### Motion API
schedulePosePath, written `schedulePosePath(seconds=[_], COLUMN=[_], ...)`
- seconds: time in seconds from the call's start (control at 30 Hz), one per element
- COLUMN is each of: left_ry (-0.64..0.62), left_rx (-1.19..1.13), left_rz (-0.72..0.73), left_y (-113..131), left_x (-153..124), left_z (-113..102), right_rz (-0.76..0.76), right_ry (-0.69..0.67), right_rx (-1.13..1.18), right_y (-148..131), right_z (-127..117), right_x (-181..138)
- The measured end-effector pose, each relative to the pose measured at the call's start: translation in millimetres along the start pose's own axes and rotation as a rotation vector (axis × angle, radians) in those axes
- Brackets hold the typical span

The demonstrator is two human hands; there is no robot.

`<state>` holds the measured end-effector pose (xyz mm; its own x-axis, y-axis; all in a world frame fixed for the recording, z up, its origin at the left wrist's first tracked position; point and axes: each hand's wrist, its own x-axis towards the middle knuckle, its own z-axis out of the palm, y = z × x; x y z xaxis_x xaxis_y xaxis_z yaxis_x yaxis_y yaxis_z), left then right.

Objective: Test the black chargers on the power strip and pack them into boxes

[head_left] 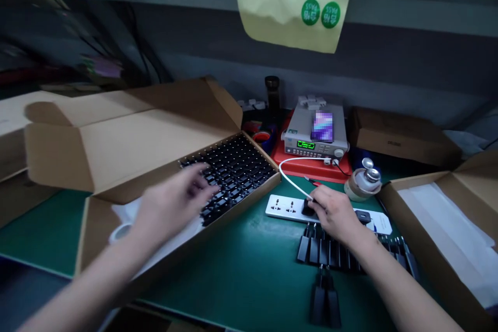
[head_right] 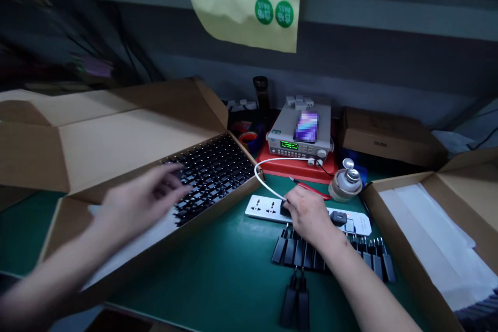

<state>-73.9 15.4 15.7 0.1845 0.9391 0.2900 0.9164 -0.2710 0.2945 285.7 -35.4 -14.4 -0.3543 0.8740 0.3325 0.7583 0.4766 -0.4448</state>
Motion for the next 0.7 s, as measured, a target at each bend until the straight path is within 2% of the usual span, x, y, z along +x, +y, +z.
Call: schedulePosePath(seconds=[0.1,0.17,0.2,0.3,0.4,0.47,0.53,0.7], left_ry=[-0.05,-0.073,-0.074,-0.092,-0.134,-0.152,-0.161,-0.236], left_rx=[-0.214,-0.176,-0.155,-0.139,-0.169,-0.203,-0.239,-0.253], left_rz=[0.485,0.676,0.716,0.699,0.642,0.633,0.619,0.598], left_y=[74.8,116.7,132.7,159.8,165.8,165.6,165.0,164.3], left_x=[-82.6,-129.4,-146.1,-170.3,-174.0,-175.4,-177.3,-177.6], left_z=[45.0,84.0,102.2,141.6,157.3,159.8,158.2,143.5], right_rz=[0.001,0.001,0.003,0.02,0.103,0.16,0.177,0.102], right_ry=[0.02,0.026,0.029,0.071,0.18,0.198,0.146,0.03], right_rx=[-0.023,-0.036,-0.026,0.094,0.245,0.267,0.22,0.1], right_y=[-0.3,-0.9,-1.4,-1.4,3.8,10.0,15.9,20.8], right_z=[2.2,2.9,2.4,-2.9,-12.8,-19.2,-23.8,-26.7], right_x=[-0.5,-0.8,-1.0,-3.2,-9.5,-15.2,-20.2,-23.6])
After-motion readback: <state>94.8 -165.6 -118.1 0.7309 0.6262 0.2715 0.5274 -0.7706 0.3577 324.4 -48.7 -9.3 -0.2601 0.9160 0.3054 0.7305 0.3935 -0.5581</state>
